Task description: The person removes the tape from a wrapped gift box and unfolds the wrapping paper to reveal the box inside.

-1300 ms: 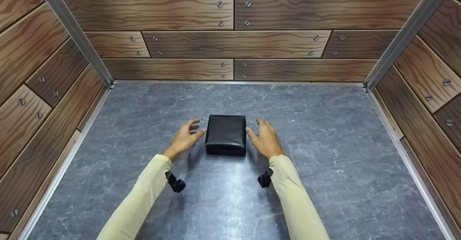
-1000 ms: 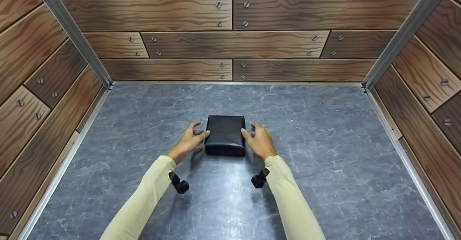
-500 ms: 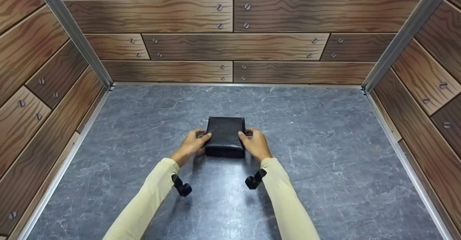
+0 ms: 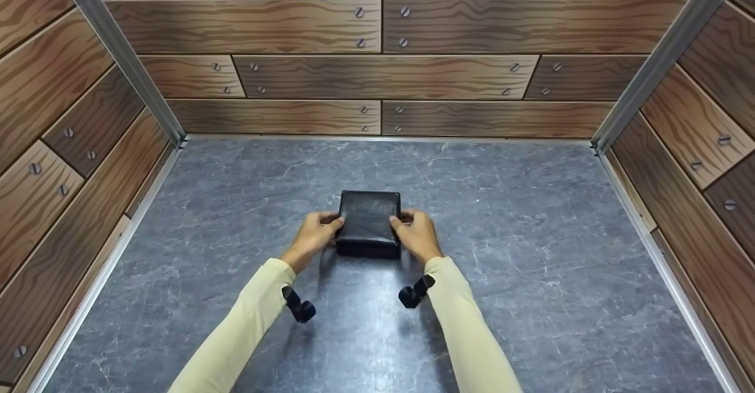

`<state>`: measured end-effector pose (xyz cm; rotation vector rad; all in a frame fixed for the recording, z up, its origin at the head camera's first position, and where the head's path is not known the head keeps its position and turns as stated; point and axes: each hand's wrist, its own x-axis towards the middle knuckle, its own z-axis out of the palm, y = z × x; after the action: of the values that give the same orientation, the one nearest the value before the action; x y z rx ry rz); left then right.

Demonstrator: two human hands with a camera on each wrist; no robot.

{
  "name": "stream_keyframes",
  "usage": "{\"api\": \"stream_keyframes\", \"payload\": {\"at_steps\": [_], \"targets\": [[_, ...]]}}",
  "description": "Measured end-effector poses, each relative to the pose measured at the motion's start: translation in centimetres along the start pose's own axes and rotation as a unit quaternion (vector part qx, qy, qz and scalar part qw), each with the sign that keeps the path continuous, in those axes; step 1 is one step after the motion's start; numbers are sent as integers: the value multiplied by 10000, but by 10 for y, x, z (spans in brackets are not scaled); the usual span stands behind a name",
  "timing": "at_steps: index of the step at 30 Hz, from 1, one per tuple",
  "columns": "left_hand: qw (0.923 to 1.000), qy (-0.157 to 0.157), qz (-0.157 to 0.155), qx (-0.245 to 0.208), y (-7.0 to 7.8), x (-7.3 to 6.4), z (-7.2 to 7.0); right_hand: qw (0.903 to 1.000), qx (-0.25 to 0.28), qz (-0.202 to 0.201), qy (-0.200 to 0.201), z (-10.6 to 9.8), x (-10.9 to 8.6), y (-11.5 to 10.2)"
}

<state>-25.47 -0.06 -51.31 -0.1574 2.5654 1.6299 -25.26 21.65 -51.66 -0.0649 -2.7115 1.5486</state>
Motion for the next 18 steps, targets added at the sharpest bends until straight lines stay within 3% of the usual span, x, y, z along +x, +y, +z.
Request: {"api": "stream_keyframes", "payload": {"at_steps": [10, 18], "targets": [[9999, 57, 82, -81, 9, -1, -4, 9997, 97, 233, -66, -7, -2, -8], [9997, 128, 96, -183, 14, -2, -9, 9963, 851, 72, 13, -8, -2, -18]]}}
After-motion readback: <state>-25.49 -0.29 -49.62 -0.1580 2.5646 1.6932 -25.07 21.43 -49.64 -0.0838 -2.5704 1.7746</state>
